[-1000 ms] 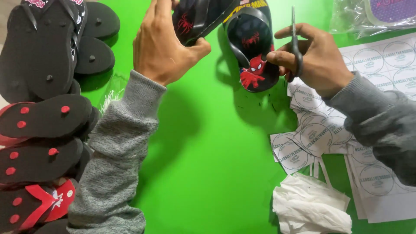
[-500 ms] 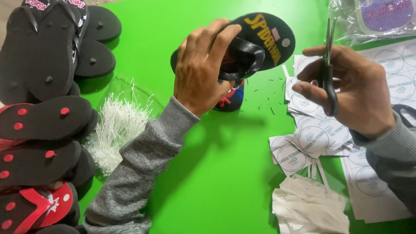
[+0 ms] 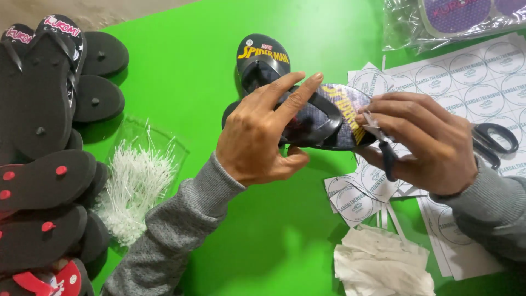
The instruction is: Trimming excess material from the edges of flip-flop soles using scissors
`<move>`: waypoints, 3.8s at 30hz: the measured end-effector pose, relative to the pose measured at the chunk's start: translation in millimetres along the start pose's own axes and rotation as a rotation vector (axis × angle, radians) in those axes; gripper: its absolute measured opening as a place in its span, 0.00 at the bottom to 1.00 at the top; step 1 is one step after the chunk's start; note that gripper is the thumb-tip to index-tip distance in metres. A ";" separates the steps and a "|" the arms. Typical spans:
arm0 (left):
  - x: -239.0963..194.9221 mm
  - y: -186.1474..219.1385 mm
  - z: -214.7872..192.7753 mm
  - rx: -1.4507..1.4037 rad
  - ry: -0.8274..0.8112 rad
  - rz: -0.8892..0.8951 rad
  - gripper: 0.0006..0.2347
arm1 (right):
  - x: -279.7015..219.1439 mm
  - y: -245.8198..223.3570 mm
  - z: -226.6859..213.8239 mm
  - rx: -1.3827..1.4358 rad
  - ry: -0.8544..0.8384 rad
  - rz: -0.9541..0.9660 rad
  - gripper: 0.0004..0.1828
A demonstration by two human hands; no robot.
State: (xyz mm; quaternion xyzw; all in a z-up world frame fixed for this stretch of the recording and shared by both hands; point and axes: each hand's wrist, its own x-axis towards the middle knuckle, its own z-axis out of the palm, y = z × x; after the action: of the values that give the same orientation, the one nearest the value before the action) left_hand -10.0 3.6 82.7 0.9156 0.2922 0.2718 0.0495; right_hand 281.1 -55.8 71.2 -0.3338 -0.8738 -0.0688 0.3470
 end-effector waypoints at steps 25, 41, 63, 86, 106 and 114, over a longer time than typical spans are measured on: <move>-28.9 2.9 41.5 -1.530 0.542 -0.513 0.38 | 4.9 -15.5 4.2 1.060 0.562 1.187 0.17; -42.1 11.7 50.8 -1.164 0.156 -0.465 0.14 | -2.5 -33.9 20.7 0.915 0.062 1.239 0.19; -42.4 13.8 52.8 -1.619 0.064 -0.732 0.32 | -8.1 -23.6 23.4 1.189 0.104 1.426 0.20; -58.4 15.0 70.0 -1.346 0.250 -0.388 0.41 | 7.4 -31.1 20.6 0.906 -0.227 1.414 0.19; -40.8 13.4 62.2 -1.450 0.484 -0.383 0.24 | -15.4 -39.1 27.6 0.235 -0.116 0.322 0.31; -33.8 18.6 49.0 -1.437 0.367 -0.894 0.11 | -23.4 -35.1 31.8 0.329 -0.115 0.418 0.32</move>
State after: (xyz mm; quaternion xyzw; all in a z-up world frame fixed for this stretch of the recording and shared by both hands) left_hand 2.2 -27.4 30.0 0.4031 0.3855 0.4893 0.6704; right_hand 253.7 -84.1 36.0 -0.4493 -0.8037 0.1661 0.3530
